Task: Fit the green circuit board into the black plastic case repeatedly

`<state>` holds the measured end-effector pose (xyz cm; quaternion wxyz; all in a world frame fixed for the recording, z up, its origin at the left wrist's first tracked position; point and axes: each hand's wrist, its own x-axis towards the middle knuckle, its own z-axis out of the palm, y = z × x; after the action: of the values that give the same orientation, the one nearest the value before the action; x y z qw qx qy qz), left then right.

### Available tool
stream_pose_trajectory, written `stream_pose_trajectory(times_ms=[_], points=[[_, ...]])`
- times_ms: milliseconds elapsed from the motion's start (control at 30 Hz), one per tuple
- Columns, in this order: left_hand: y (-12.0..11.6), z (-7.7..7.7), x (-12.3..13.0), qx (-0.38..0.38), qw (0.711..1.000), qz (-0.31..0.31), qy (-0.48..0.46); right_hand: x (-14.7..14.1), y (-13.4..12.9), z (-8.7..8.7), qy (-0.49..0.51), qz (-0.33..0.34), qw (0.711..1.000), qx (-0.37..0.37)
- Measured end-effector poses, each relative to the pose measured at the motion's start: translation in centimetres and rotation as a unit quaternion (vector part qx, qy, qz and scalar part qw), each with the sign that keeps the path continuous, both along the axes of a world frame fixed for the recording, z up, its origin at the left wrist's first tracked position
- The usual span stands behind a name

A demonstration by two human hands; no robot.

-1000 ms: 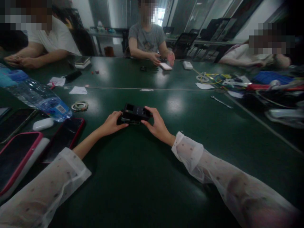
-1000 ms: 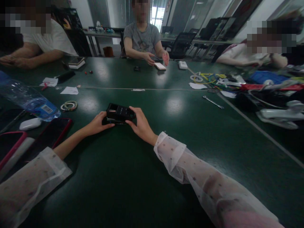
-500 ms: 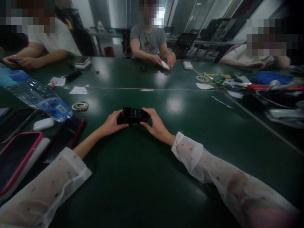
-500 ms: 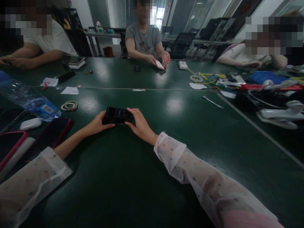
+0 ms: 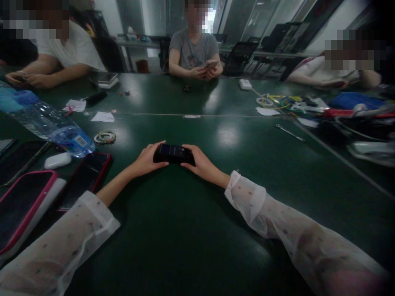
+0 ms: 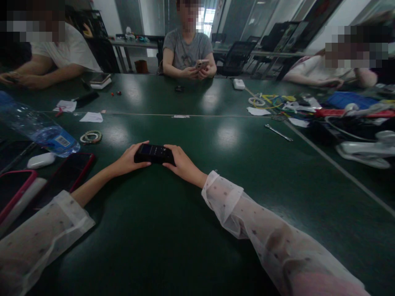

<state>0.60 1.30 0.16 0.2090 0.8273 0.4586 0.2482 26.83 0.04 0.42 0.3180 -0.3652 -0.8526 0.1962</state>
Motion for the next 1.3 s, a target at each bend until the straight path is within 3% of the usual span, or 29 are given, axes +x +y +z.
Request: stream_pose_trajectory(times_ms=[1300], points=[[-0.03,0.04,-0.17,0.008,1.0,-0.008,0.004,0.1,-0.07,0.23,0.004,0.018,1.0,0.005]])
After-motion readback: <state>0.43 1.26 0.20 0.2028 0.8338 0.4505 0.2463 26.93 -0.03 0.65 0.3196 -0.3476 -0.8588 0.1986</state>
